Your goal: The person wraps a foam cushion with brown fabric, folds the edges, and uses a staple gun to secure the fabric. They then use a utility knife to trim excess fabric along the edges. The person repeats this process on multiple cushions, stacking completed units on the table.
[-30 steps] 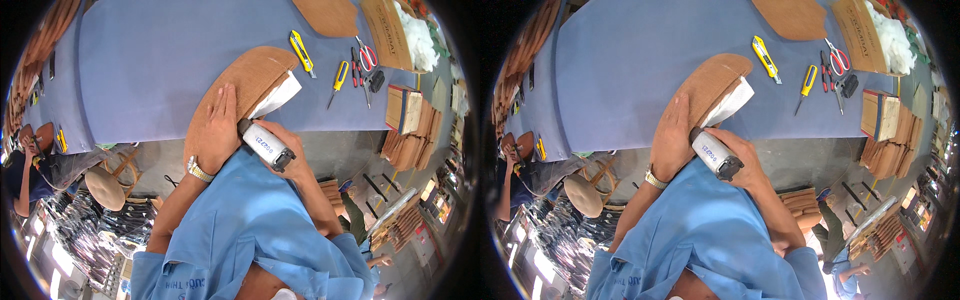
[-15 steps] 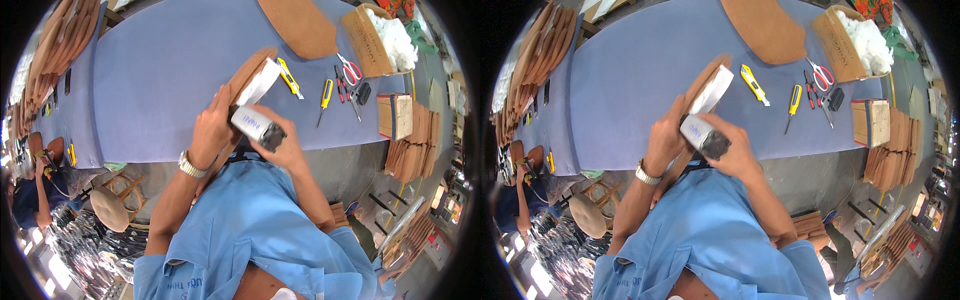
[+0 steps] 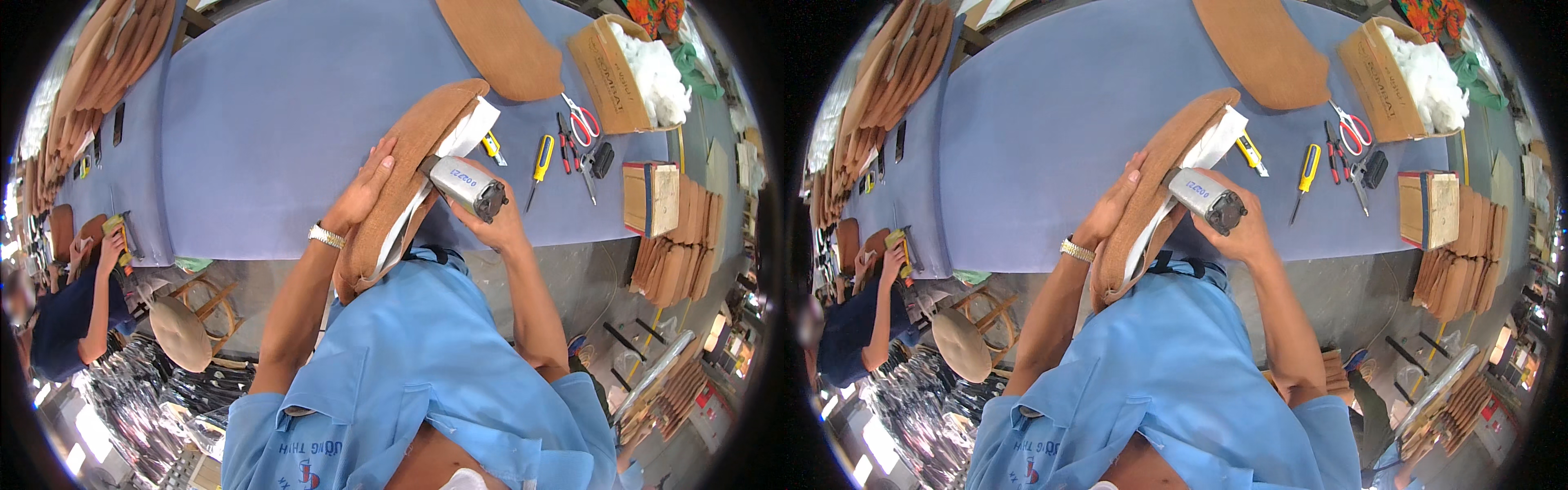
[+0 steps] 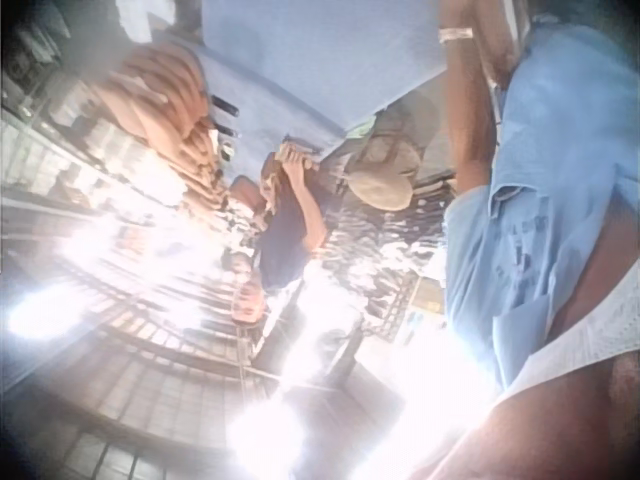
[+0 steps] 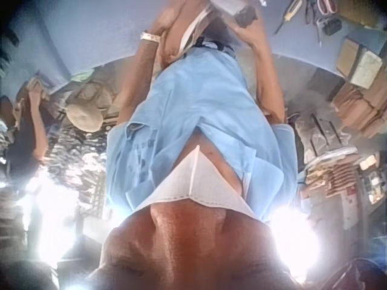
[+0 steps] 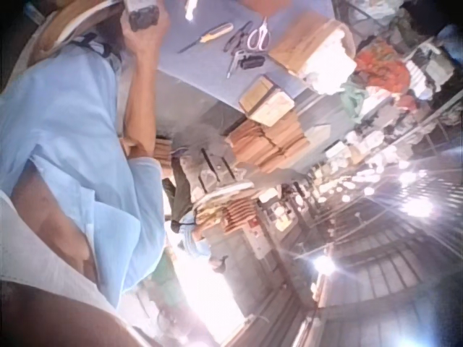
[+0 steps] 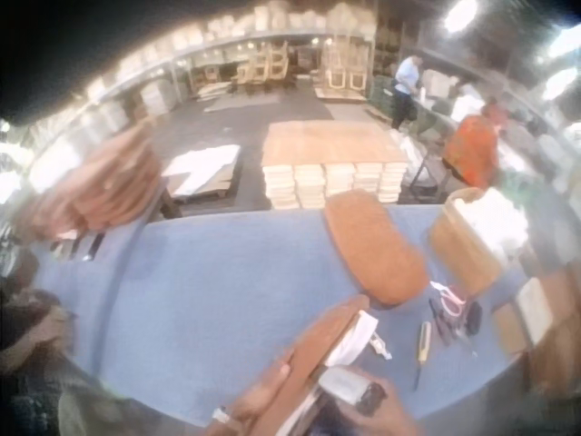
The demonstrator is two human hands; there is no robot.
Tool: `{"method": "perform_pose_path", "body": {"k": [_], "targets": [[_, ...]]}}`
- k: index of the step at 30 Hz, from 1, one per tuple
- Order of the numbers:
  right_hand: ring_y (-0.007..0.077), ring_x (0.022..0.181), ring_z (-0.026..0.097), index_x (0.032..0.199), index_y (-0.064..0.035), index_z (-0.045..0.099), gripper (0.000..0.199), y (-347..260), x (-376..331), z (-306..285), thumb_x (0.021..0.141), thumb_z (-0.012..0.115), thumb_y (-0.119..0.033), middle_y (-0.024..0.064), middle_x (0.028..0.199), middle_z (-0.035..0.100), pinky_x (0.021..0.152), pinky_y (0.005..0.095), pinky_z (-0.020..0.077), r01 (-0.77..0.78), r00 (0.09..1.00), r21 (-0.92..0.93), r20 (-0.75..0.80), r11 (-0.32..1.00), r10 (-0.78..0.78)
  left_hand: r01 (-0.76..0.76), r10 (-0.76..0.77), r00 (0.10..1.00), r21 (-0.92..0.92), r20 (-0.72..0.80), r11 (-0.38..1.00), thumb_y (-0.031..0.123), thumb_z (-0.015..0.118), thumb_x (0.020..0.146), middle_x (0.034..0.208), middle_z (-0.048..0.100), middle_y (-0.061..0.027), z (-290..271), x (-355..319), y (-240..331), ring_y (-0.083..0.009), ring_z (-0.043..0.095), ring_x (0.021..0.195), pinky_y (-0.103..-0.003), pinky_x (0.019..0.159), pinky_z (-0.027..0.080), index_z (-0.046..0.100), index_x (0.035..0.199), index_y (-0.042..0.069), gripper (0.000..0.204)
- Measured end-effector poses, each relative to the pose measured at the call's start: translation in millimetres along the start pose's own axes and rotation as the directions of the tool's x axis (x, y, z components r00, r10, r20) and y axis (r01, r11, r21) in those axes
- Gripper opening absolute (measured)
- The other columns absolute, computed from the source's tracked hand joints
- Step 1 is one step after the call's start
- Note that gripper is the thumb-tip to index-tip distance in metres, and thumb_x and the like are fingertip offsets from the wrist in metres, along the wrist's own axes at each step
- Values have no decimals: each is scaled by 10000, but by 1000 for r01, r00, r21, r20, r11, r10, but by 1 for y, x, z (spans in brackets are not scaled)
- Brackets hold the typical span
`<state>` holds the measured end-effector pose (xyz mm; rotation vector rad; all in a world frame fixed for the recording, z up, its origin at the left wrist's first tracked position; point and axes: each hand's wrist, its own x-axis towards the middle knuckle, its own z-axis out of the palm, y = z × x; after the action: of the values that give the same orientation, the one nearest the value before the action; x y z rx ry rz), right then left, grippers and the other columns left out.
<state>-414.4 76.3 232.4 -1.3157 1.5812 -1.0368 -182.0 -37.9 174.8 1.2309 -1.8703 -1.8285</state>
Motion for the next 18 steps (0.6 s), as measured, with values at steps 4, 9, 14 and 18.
{"method": "perform_pose_path", "body": {"k": [4,9,14,18], "targets": [[351,1117,720,1339,-63,651,591,-7,2,3,758,762,-79,171,1225,738,964,399,564,28,999,-2,-20,1000,-28,-148,149,989,138,0,979,502,392,1101,1689,225,-288,5,-9,7,-397,159,1597,-468,1300,131,260,1629,-18,753],[355,1122,726,1347,-63,654,631,-10,0,9,727,770,-31,176,1252,731,951,375,574,46,997,22,-65,999,-44,-169,207,977,430,-44,887,372,588,1018,1631,305,-336,17,-25,34,-444,264,1549,-497,1279,220,255,1597,-88,811],[348,1074,745,1373,-71,651,667,-13,-3,13,719,779,-35,185,1227,739,915,359,584,61,996,-34,-60,998,-63,-169,254,962,513,-99,841,248,676,957,1576,384,-350,18,-29,33,-464,363,1492,-492,1259,278,273,1562,-136,823],[338,1060,753,1377,-76,657,682,-14,-6,10,711,801,-50,192,1216,741,896,353,588,72,997,-12,19,997,-72,-144,244,964,558,-109,817,207,691,939,1548,424,-354,19,-30,37,-470,402,1467,-484,1247,307,274,1553,-152,825]]}}
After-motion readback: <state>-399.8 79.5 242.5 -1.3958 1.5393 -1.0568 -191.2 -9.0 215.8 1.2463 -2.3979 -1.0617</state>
